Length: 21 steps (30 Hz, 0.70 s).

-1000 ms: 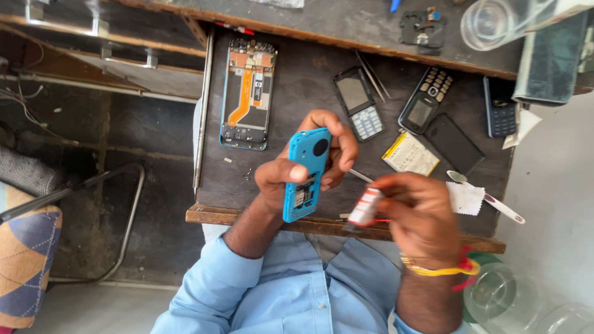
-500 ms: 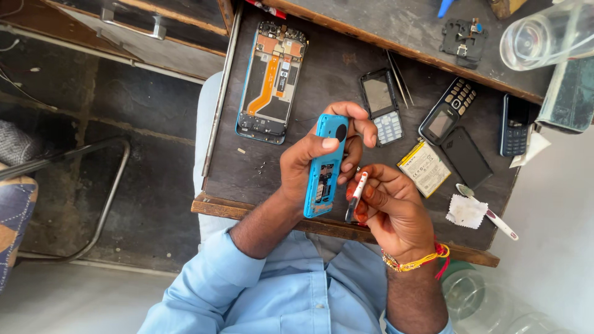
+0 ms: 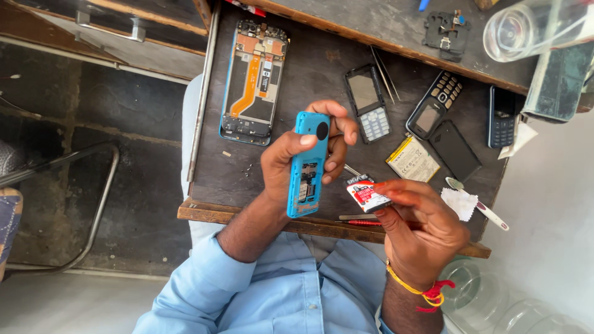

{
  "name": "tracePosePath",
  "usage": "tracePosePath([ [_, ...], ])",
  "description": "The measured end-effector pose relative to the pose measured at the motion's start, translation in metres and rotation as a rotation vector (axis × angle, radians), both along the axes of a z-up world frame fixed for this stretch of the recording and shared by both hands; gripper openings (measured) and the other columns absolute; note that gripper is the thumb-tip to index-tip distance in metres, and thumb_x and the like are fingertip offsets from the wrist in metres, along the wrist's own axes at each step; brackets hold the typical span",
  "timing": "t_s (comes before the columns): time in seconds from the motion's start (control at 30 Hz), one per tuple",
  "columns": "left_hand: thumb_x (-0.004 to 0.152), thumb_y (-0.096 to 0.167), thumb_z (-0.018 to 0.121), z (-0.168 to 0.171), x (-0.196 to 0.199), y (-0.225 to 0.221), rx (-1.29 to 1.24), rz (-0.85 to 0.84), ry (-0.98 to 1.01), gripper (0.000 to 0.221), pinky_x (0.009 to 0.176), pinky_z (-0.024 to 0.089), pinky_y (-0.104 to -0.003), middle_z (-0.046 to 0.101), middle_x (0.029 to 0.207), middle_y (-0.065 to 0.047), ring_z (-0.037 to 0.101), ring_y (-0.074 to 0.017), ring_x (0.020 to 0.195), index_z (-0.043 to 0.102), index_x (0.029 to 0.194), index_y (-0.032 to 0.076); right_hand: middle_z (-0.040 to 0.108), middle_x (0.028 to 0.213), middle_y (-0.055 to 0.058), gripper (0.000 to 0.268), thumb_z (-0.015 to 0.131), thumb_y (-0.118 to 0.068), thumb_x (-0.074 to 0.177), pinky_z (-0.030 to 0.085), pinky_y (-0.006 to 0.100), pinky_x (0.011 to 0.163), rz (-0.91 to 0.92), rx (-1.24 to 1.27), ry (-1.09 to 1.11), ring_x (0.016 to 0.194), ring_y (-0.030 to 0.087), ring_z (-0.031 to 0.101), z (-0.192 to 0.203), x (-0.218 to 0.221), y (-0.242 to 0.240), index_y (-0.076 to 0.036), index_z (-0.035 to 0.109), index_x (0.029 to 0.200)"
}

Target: The person disassembles a blue mobile phone, removes the SIM cards and battery, uses a metal pick to pry open the internal components, and then begins to reassemble the device by placing the screen and casing back together.

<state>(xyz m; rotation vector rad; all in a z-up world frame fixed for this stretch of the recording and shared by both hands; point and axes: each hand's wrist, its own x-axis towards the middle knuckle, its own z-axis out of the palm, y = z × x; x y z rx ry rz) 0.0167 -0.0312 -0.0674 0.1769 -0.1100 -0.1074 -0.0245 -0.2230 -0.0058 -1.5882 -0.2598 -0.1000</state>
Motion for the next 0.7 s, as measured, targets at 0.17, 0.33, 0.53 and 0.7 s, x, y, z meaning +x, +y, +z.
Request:
tracePosePath([
  [0.17,0.097,0.029,0.062,-0.003,0.002,-0.001,-0.045,-0.02,-0.014,0.046,0.054,0.047,-0.025,0.058,0.11,-0.021,0.051,-0.0149,0.07,0.052,0.131,-0.001,0.071,0.114,0.025,0.022,0.079,0.009,0.086,0.054,0.019,0.069,-0.026,-0.081,0.071,0.081,0.013,0.067,0.005,0.003,0.002,0.007,0.066,0.103],
  [0.33,0.099,0.03,0.062,-0.005,0.003,0.0,-0.083,-0.014,-0.032,0.046,0.054,0.049,-0.023,0.059,0.109,-0.022,0.052,-0.0154,0.072,0.053,0.131,-0.003,0.068,0.113,0.021,0.02,0.081,0.002,0.087,0.054,0.026,0.09,0.126,0.156,0.134,0.101,0.016,0.068,-0.01,0.015,-0.004,0.007,0.068,0.101],
  [0.53,0.096,0.03,0.063,-0.003,0.001,0.002,-0.149,-0.03,0.004,0.051,0.058,0.052,-0.024,0.058,0.109,-0.021,0.054,-0.0149,0.077,0.052,0.135,0.0,0.065,0.12,0.018,0.03,0.08,0.014,0.091,0.054,0.027,0.091,0.175,0.347,0.358,0.101,0.017,0.066,-0.034,0.022,0.0,0.007,0.062,0.114],
  [0.7,0.097,0.03,0.064,-0.002,0.001,0.0,-0.138,-0.032,-0.033,0.048,0.059,0.051,-0.024,0.058,0.109,-0.022,0.055,-0.0159,0.078,0.052,0.131,-0.002,0.067,0.121,0.014,0.051,0.072,0.01,0.087,0.059,0.031,0.082,0.255,0.335,0.648,0.099,0.021,0.069,-0.011,0.028,0.01,0.007,0.056,0.135],
])
